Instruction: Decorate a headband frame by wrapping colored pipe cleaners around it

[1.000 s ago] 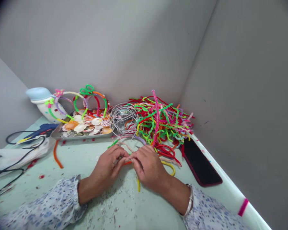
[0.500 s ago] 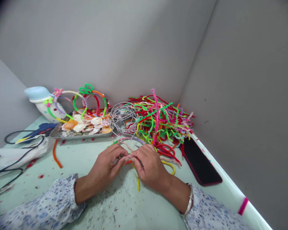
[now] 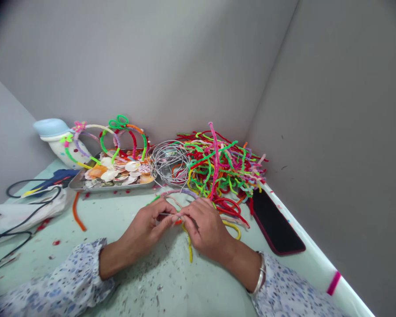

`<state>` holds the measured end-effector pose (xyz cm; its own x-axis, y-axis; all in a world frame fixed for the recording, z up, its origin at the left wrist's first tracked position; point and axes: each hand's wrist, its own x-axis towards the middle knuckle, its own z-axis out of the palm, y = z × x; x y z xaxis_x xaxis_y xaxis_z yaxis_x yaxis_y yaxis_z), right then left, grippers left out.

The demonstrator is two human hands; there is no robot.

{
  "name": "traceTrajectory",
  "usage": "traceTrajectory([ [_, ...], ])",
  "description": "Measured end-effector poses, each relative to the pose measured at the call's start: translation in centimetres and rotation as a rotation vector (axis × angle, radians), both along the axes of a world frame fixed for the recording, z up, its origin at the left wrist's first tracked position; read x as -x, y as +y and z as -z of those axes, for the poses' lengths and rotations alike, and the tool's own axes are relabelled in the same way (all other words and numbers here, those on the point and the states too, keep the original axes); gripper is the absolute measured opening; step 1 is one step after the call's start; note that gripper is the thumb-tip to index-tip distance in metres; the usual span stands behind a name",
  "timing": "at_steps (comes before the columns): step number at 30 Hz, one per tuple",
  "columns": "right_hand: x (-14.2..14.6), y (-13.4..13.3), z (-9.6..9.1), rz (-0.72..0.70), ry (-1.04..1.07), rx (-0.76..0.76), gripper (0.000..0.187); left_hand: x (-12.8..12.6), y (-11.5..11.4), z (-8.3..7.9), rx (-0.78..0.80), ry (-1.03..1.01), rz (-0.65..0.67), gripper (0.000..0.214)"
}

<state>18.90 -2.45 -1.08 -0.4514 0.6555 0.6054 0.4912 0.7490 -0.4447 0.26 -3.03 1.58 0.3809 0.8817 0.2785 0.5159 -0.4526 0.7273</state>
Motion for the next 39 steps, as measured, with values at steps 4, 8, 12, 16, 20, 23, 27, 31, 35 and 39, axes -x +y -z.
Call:
traceTrajectory([
  [4, 0.04, -0.02, -0.04, 0.012, -0.006, 0.012, 0.01, 0.03, 0.04, -0.12, -0.02, 0.018, 0.015, 0.014],
  [8, 0.09, -0.13, -0.02, 0.015, -0.02, 0.007, 0.009, 0.06, 0.02, -0.34, -0.05, 0.053, 0.012, 0.015],
  [12, 0.13, -0.16, 0.02, 0.009, -0.031, -0.002, 0.01, 0.04, -0.07, -0.62, -0.032, 0.074, 0.02, 0.022],
  [16, 0.1, -0.11, 0.09, -0.004, -0.04, -0.001, 0.011, 0.06, -0.03, -0.55, 0.026, 0.059, 0.019, 0.025],
  [20, 0.04, -0.05, 0.16, -0.016, -0.054, 0.01, 0.011, 0.05, 0.17, -0.17, 0.096, 0.02, 0.006, 0.025],
  [23, 0.08, 0.02, 0.11, -0.02, -0.058, 0.006, 0.013, 0.0, 0.25, 0.0, 0.156, -0.017, -0.006, 0.024],
  [27, 0.2, 0.1, -0.05, -0.006, -0.055, 0.012, 0.014, 0.03, 0.3, 0.05, 0.224, -0.074, 0.001, 0.023],
  [31, 0.24, 0.09, -0.06, -0.003, -0.046, 0.011, 0.012, 0.19, 0.45, 0.08, 0.231, -0.094, 0.016, 0.027],
  [35, 0.28, 0.02, 0.02, 0.015, -0.07, 0.018, 0.011, 0.29, 0.66, 0.05, 0.182, -0.044, 0.028, 0.032],
  [39, 0.35, -0.08, -0.15, 0.021, -0.065, 0.016, 0.011, 0.21, 0.74, 0.01, 0.201, -0.041, 0.047, 0.035],
])
